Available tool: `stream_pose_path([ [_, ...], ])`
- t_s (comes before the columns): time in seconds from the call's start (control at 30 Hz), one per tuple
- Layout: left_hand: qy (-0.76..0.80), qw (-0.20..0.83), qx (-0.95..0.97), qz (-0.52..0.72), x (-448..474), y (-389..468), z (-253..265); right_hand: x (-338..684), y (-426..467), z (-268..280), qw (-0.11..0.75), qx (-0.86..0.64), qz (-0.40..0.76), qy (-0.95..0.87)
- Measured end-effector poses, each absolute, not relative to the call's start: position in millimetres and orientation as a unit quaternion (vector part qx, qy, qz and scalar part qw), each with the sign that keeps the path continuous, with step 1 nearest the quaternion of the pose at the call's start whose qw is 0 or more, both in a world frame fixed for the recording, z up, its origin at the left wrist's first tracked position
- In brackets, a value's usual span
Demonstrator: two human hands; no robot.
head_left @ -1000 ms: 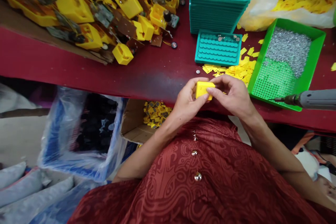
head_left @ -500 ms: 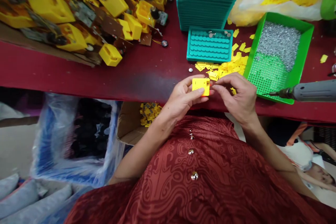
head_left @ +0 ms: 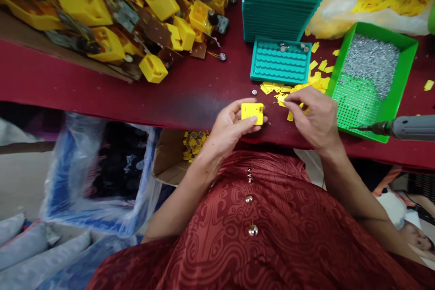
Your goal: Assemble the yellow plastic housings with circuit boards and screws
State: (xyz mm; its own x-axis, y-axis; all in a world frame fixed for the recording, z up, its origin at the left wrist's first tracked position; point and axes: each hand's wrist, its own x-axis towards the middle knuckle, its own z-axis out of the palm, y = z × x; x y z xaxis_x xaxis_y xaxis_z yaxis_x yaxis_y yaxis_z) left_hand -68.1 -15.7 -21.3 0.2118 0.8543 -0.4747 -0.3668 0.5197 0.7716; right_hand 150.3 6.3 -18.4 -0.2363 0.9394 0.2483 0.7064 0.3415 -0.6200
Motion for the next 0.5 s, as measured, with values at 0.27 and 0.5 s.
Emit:
stream_pose_path([
  [0.27, 0.473, 0.72, 0.248, 0.443, -79, -7, -20, 161, 22, -37, 0.175, -0.601, 0.115, -0.771],
  [0.5, 0.47, 0.729, 0.241, 0.436, -78, -7, -23, 146, 24, -50, 0.212, -0.568, 0.098, -0.789],
])
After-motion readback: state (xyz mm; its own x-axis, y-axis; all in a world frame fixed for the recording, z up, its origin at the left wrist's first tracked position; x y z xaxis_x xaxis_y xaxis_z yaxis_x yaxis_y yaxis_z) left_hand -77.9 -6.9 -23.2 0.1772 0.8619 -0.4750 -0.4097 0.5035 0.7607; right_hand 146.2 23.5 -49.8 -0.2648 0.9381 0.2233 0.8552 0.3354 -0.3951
